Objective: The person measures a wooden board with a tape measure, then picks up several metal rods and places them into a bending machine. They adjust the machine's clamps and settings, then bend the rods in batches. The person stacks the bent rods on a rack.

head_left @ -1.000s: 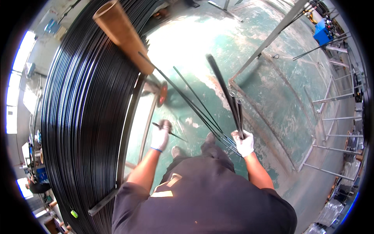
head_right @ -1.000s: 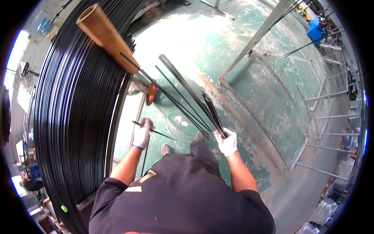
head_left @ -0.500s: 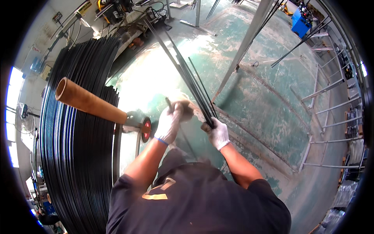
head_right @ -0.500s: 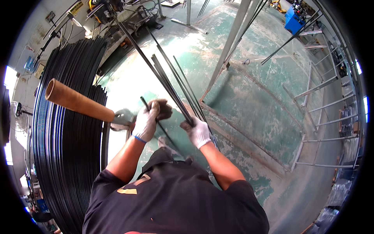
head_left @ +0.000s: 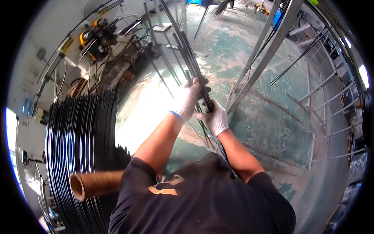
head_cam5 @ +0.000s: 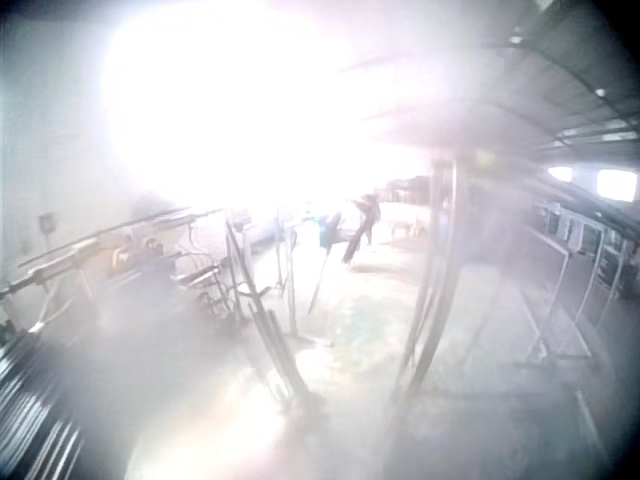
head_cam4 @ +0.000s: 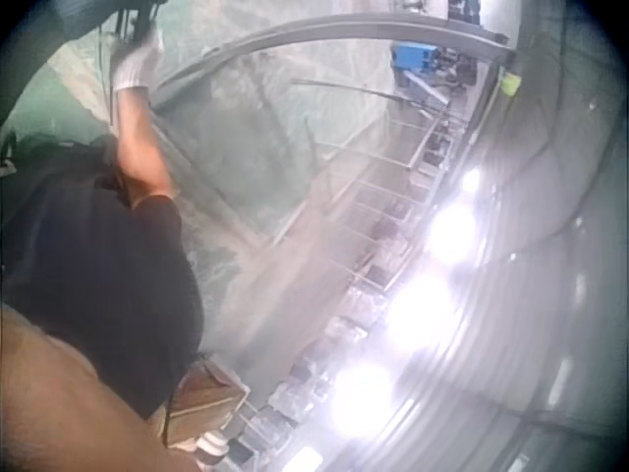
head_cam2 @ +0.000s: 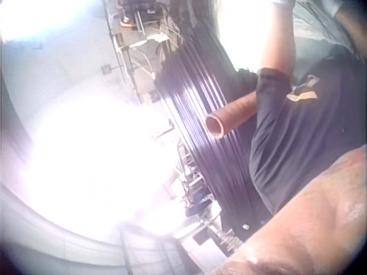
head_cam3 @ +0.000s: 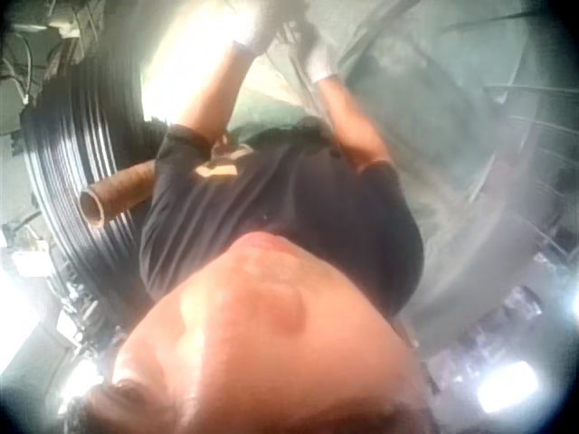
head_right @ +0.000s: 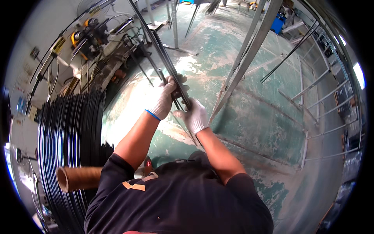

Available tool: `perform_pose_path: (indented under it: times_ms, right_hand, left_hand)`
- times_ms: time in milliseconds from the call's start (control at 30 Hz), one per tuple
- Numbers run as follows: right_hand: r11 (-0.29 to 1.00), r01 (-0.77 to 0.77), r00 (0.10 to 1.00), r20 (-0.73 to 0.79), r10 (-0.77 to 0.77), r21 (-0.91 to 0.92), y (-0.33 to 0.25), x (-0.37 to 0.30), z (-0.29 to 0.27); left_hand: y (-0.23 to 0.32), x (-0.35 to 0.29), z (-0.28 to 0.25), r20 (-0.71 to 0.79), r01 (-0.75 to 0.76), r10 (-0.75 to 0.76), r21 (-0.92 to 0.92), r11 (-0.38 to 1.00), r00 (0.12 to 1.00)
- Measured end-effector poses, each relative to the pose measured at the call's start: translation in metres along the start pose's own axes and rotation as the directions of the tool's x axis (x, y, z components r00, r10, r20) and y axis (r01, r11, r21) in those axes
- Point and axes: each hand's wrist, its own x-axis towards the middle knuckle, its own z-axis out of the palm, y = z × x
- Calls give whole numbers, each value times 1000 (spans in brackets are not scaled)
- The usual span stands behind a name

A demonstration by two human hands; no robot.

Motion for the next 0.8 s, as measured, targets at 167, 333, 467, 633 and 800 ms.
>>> perform_pose_path:
  times_ms: [167,333,467,633,800]
  right_hand:
    - [998,29,997,78,-25,-52,-25,103,22]
    - [972,234,972,-23,-234,35,-9,217,78]
    - [950,308,946,-123,-300,48,-26,290,105]
    - [843,509,798,-272,-538,-174,51,358,150]
    - [900,239,874,-323,-363,-365,154,473,203]
  left_hand:
    - [41,99,-43,180,41,-14,-151,988,984]
    - [77,198,-53,-79,-136,131,-54,989,988]
    - [133,260,-63,-186,-184,177,-23,983,967]
    - [212,348,-109,-245,-252,202,-191,949,948]
    - [288,436,-175,-306,-384,302,-257,887,903]
